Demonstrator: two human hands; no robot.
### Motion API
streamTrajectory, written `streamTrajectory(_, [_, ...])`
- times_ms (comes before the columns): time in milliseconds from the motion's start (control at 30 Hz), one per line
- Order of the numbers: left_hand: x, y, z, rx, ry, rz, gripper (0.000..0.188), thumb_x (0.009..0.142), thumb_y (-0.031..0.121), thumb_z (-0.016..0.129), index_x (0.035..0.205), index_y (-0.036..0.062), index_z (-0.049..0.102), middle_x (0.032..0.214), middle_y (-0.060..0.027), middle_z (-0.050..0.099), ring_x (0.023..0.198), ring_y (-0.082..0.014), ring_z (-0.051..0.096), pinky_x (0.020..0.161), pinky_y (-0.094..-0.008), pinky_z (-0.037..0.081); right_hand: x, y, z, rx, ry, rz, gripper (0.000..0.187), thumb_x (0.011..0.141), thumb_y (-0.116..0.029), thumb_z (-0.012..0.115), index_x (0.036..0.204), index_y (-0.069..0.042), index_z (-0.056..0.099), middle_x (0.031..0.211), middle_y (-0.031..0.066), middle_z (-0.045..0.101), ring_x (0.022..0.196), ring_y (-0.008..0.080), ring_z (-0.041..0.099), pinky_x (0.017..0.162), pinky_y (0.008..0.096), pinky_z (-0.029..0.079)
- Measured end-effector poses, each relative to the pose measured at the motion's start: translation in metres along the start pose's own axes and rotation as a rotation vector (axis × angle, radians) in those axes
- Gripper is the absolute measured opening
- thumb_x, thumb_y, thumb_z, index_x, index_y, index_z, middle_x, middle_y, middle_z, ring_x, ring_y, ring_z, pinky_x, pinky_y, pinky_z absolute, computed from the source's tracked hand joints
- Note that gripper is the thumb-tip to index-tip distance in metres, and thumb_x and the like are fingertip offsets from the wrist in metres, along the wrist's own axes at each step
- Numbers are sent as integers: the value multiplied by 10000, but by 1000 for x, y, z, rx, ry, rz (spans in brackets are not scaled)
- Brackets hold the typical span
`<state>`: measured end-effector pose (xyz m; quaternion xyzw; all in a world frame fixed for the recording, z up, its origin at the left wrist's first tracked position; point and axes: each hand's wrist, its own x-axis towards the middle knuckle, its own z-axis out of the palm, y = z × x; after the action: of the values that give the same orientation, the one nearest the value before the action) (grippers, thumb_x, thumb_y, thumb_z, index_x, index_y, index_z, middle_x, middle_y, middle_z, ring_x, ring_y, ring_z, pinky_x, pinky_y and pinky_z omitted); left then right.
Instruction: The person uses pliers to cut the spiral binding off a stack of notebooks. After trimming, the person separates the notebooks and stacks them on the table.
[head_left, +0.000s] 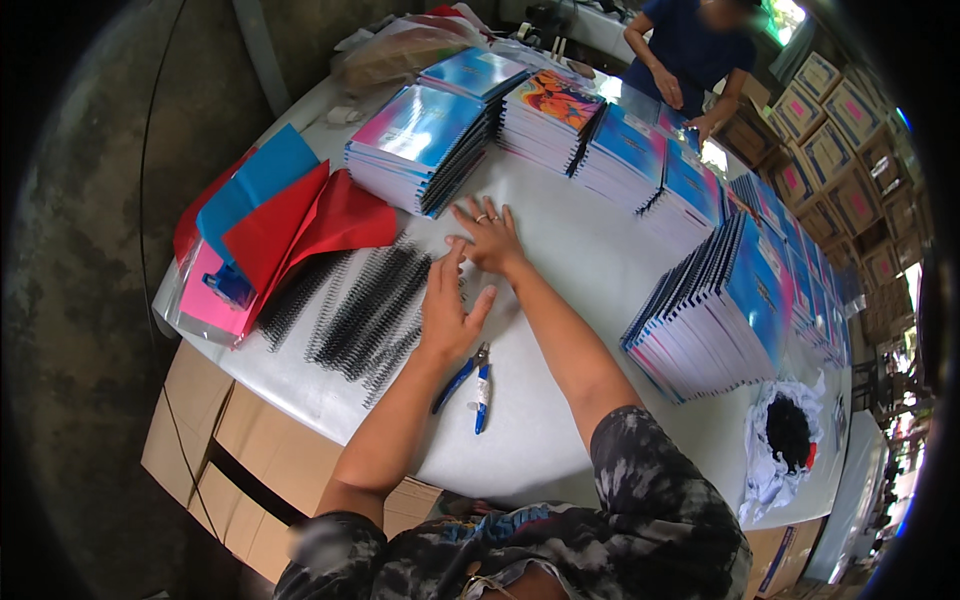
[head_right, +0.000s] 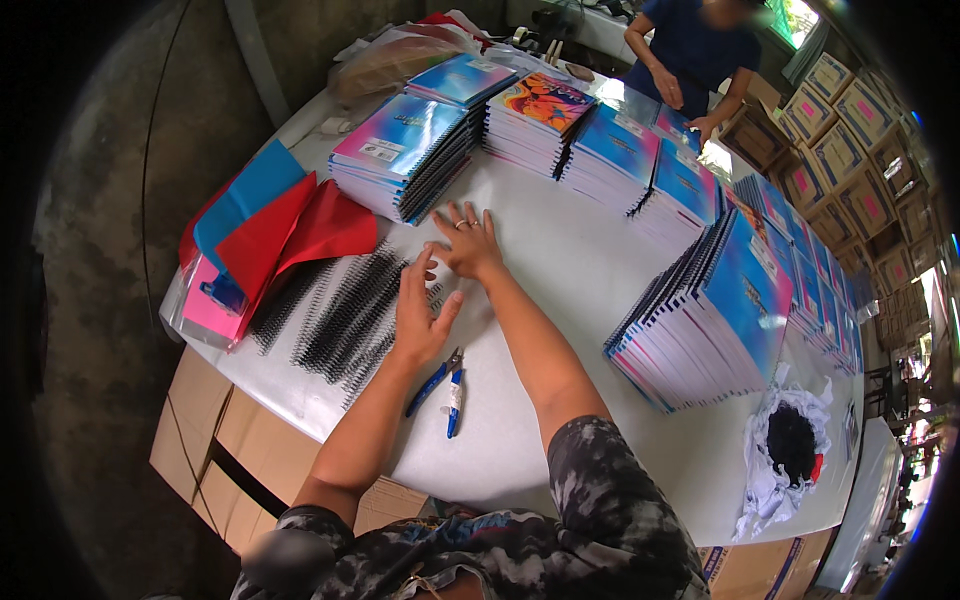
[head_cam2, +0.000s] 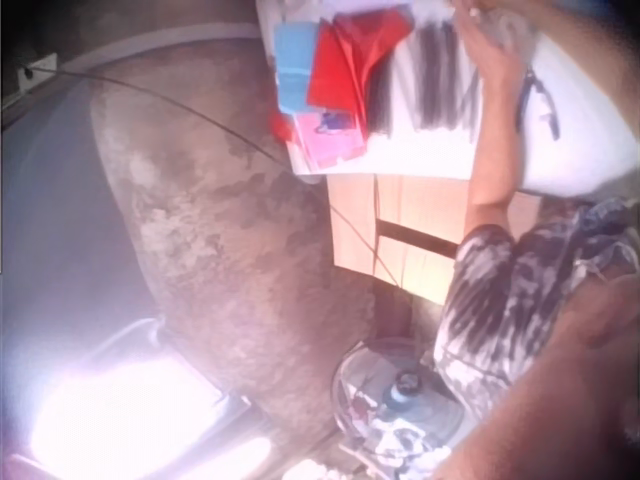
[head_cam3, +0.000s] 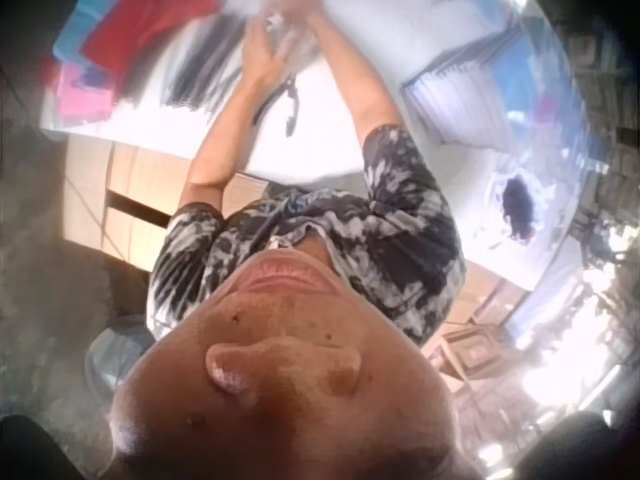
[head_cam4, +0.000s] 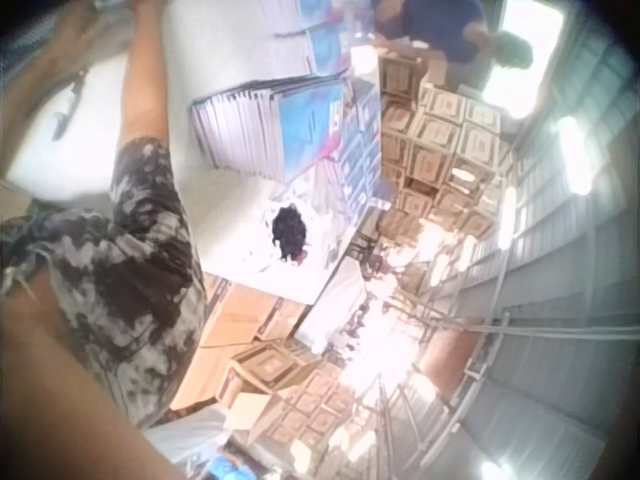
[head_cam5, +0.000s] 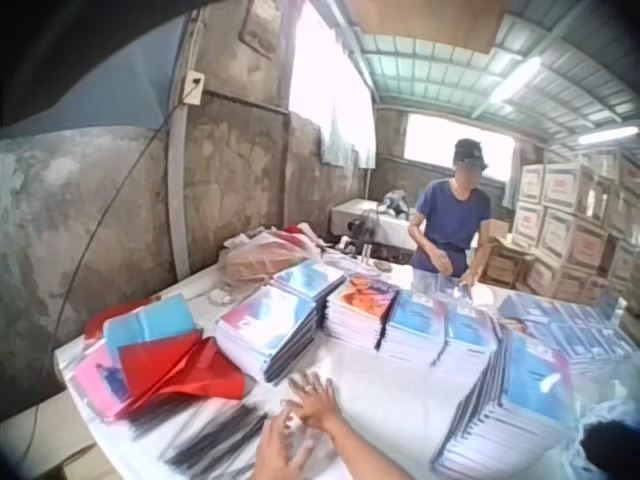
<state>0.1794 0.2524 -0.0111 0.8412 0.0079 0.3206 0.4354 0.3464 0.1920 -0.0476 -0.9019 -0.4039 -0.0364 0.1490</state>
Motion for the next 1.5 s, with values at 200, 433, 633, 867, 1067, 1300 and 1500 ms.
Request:
streamTrajectory(200, [4,-5,-12,-75,63,-6,723,848,301,596,1410,19,241,1278,-197,411,1158,-303,432,956,-389,379,-66,4,-18,221,-99,-142,532,916,-347,478,1410,-206,340,1471,75,295,1377,296,209,1113,484,113])
streamTrajectory(433, [65,-28,-16,-1066,507,-726,737,884,530,474,1426,84,249,1412,-122,321,1268,-268,356,1052,-414,241,-114,13,-29,1008,189,98,430,860,-146,572,1278,-72,508,1228,105,575,1161,226,514,1016,346,360])
streamTrajectory(633, [152,-53,-2,-1111,387,-768,721,876,593,404,1404,112,305,1410,-44,367,1269,-254,347,1073,-378,215,-114,9,-38,1110,325,184,470,874,-199,582,1300,-31,474,1183,129,591,1155,204,508,1016,343,357])
streamTrajectory(867, [135,-65,13,-979,558,-546,620,905,486,415,1339,43,408,1297,-90,480,1195,-229,422,1031,-371,284,-191,-25,-49,1482,387,226,466,939,-338,445,1257,-2,504,1153,145,596,1078,223,565,985,367,404])
streamTrajectory(1067, [83,82,86,-888,-298,-501,761,874,570,444,1356,-10,341,1310,-182,466,1222,-265,430,1025,-398,312,-338,-15,-114,837,1373,363,288,937,-229,457,856,5,603,825,82,597,843,154,547,823,311,412])
streamTrajectory(1300, [99,222,146,-833,-810,-468,847,819,618,506,1372,-2,338,1337,-183,445,1211,-281,436,1052,-390,276,-382,90,-277,1738,974,853,981,776,-618,560,1421,14,177,1425,223,259,1323,379,243,1047,561,198])
streamTrajectory(1500, [66,259,154,-756,-1009,-299,782,788,422,642,1345,-39,344,1232,-161,526,1143,-228,488,1024,-308,313,-370,123,-301,2000,643,687,870,759,-553,632,1348,10,326,1342,209,400,1253,375,362,1023,565,270])
